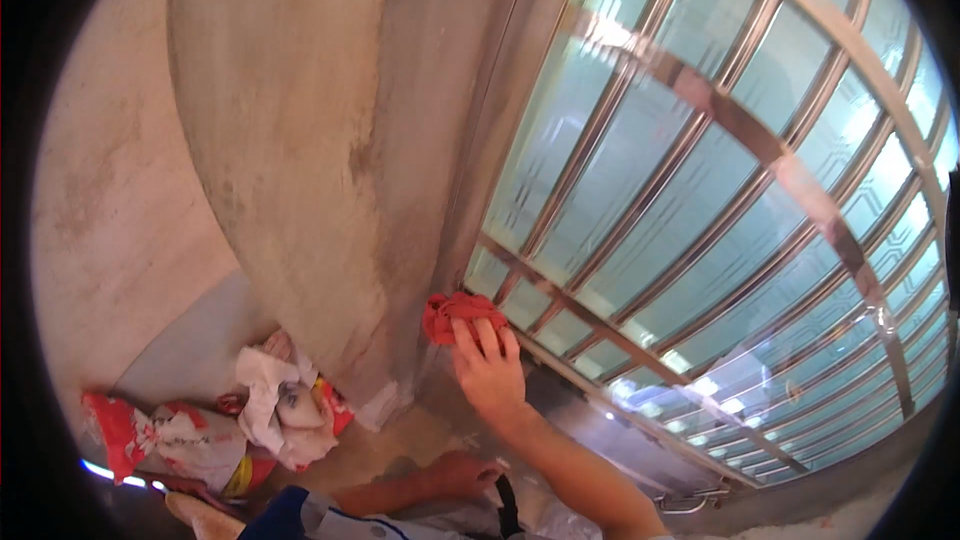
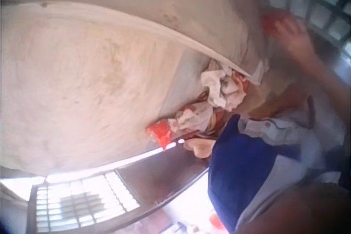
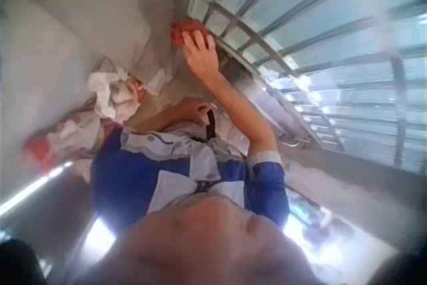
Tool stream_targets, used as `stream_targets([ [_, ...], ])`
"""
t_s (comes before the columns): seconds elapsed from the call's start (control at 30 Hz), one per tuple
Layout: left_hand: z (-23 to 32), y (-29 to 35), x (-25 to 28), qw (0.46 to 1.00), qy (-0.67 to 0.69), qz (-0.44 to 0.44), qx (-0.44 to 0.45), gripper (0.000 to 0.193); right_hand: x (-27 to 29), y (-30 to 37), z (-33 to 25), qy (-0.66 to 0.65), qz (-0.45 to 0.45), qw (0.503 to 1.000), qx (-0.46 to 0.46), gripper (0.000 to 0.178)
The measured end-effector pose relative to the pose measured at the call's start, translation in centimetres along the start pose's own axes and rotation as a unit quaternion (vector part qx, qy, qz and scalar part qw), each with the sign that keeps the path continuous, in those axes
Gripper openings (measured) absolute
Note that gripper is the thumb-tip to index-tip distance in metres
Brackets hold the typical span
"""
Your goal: The person fastens a waist strap and cleans a metal security door by wiping its frame, bars, glass panels, and lower panels with a cloth.
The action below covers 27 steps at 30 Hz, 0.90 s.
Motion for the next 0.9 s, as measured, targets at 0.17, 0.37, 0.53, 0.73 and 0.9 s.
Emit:
stream_targets([
  [0.17,-1.4,0.5,0.8,0.999,0.010,0.025,0.021,0.026,-9.1,9.7,-2.2,-0.048,-0.159,0.986,-0.027,0.021],
  [0.37,-2.8,1.3,-1.9,0.998,0.011,0.042,0.039,0.025,-7.5,13.2,-0.6,-0.064,-0.147,0.987,-0.023,0.025],
  [0.53,-2.2,0.6,-5.3,0.999,0.002,-0.044,0.018,0.025,4.6,5.7,2.8,-0.084,-0.024,0.996,-0.020,0.023],
  [0.73,1.9,-1.3,-6.1,0.997,0.031,-0.074,0.019,0.023,14.6,6.2,8.1,-0.024,0.078,0.992,-0.099,0.030],
  [0.9,4.5,-1.8,-4.1,0.950,0.280,-0.077,0.112,0.030,18.9,14.9,10.6,0.031,0.048,0.983,-0.172,0.030],
])
Point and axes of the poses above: each hand's wrist, its own y-axis away from the middle knuckle, its own x-axis out of the back of the hand, z = x × y, the point moved 5 cm from there along -y, towards the middle knuckle, and after that the axes turned 1 degree about z, right-handed, at the moved point
